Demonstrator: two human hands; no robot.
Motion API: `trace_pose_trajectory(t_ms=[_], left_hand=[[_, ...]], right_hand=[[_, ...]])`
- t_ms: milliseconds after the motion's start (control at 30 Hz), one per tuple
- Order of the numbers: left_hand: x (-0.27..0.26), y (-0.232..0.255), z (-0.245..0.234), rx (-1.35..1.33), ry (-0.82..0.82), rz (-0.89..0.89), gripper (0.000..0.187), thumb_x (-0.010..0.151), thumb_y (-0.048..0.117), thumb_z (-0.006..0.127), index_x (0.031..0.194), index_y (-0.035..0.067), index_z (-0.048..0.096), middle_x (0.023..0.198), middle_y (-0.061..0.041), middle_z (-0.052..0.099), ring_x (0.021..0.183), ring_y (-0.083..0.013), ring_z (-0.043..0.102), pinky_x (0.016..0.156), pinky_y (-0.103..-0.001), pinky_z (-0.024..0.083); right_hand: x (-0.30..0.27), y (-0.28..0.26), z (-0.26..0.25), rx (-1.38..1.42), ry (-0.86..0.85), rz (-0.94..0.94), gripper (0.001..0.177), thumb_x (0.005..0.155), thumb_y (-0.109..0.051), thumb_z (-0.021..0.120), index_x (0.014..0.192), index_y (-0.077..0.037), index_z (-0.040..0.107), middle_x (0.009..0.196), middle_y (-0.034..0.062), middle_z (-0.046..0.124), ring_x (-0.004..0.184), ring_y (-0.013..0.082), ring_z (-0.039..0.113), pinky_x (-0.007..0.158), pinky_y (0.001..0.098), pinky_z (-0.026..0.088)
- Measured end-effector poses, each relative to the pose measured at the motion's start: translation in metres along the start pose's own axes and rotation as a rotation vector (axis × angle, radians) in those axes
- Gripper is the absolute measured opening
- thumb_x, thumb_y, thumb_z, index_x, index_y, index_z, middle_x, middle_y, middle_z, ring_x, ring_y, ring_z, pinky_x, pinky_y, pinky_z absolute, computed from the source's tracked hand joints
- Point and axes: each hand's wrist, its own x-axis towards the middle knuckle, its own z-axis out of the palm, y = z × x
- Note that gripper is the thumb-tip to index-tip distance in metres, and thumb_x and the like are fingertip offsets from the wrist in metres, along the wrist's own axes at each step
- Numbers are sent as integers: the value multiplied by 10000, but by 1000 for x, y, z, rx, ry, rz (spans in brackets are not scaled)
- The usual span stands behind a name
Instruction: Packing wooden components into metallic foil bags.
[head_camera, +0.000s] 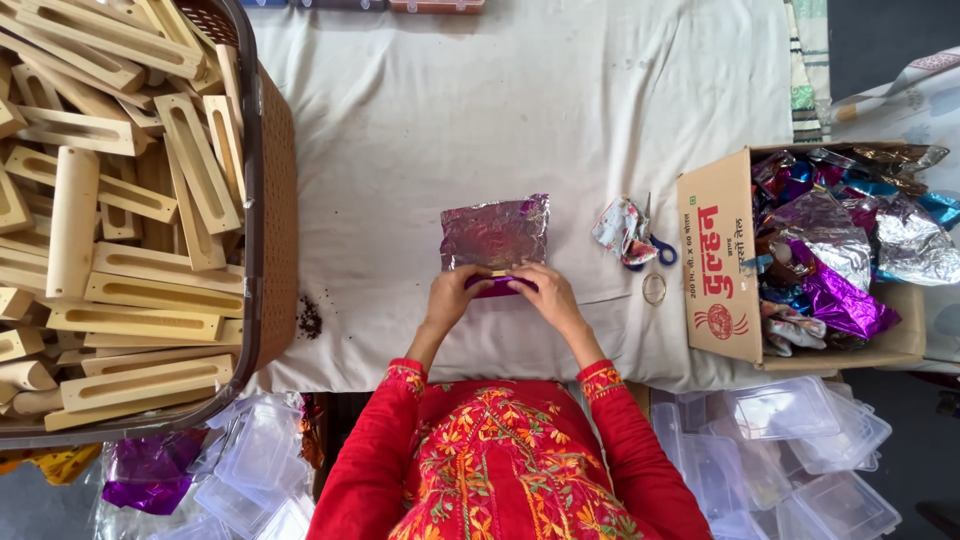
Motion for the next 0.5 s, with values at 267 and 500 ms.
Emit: trace_pose_trajectory(t_ms=[267, 500], left_hand=[[-7, -7, 6, 376, 123, 258, 273, 881, 234, 752, 1131, 125, 737, 1154, -58, 737, 1079, -245, 677, 951, -417, 496], [-16, 5, 14, 513, 55, 304, 484, 827, 315, 771, 1234, 73, 670, 1213, -64, 710, 1131, -206, 650, 1097, -484, 378]], right_hand=[[32, 22, 2, -14, -137, 84, 286, 905, -352, 735, 950, -75, 789, 980, 74, 748, 949, 300, 679, 846, 426, 529], [34, 32, 4, 55, -212, 191, 330, 881, -399, 747, 1028, -107, 795, 1016, 65, 738, 985, 274, 680, 884, 400, 527]])
